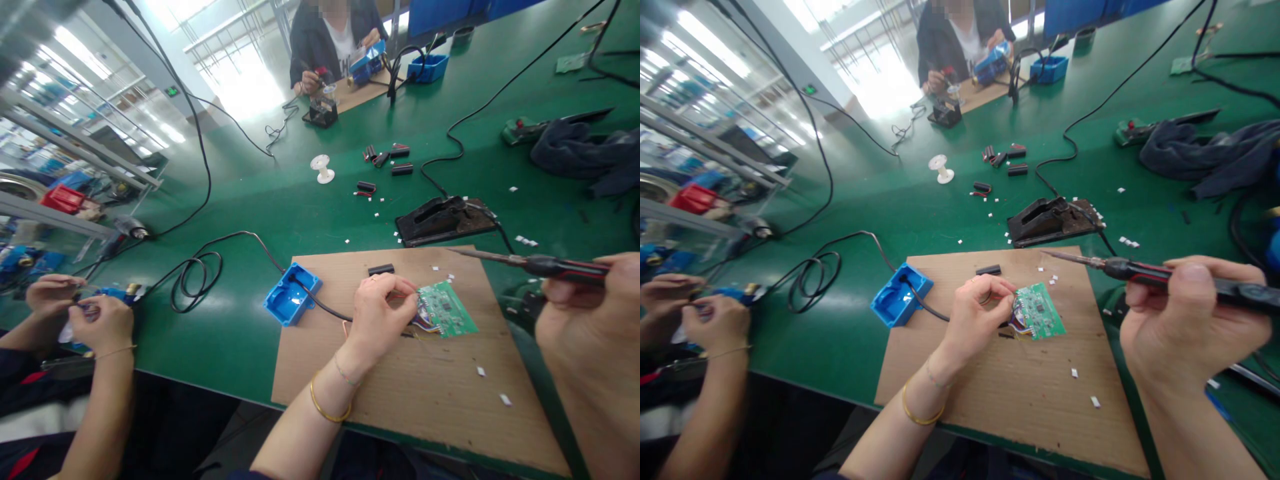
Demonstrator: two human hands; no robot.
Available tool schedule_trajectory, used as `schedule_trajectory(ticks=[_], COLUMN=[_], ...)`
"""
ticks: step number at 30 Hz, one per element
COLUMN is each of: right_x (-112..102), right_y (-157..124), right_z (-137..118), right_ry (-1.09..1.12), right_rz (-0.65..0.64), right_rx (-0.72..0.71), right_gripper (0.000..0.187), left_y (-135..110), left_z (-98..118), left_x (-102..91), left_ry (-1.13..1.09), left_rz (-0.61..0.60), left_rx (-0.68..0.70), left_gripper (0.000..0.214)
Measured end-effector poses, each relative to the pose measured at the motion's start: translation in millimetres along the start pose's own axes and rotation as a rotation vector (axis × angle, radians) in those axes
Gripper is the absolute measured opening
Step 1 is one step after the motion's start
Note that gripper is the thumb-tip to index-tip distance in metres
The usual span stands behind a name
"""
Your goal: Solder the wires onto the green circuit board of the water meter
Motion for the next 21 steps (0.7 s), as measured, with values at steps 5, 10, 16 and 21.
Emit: schedule_trajectory(ticks=[5, 10, 16, 21], right_x=[-2, -7, -16, -21], right_y=[7, 16, 27, 29], right_z=[0, 2, 11, 14], right_ry=[0.008, 0.111, 0.22, 0.241], right_rz=[-0.051, -0.001, -0.006, 0.02], right_rx=[-0.112, -0.122, -0.142, -0.108], right_gripper=[0.019, 0.013, 0.012, 0.014], left_y=[0, -3, -15, -7], left_z=[2, 11, 31, 18], left_x=[-3.6, -3.9, 14.3, -25.6], left_ry=[-0.002, 0.134, 0.397, 0.527], left_rz=[0.006, -0.01, -0.117, 0.359], left_rx=[0.004, 0.024, 0.233, 0.161], left_gripper=[0.014, 0.06, 0.07, 0.074])
Point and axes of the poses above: each hand's wrist, its own y-axis towards the middle knuckle, its own x-axis out of the palm, z = x × y, the point moved 6 cm from there along y, towards the middle knuckle, and after that the axes turned 2 degrees about z, right-handed, at the moved point
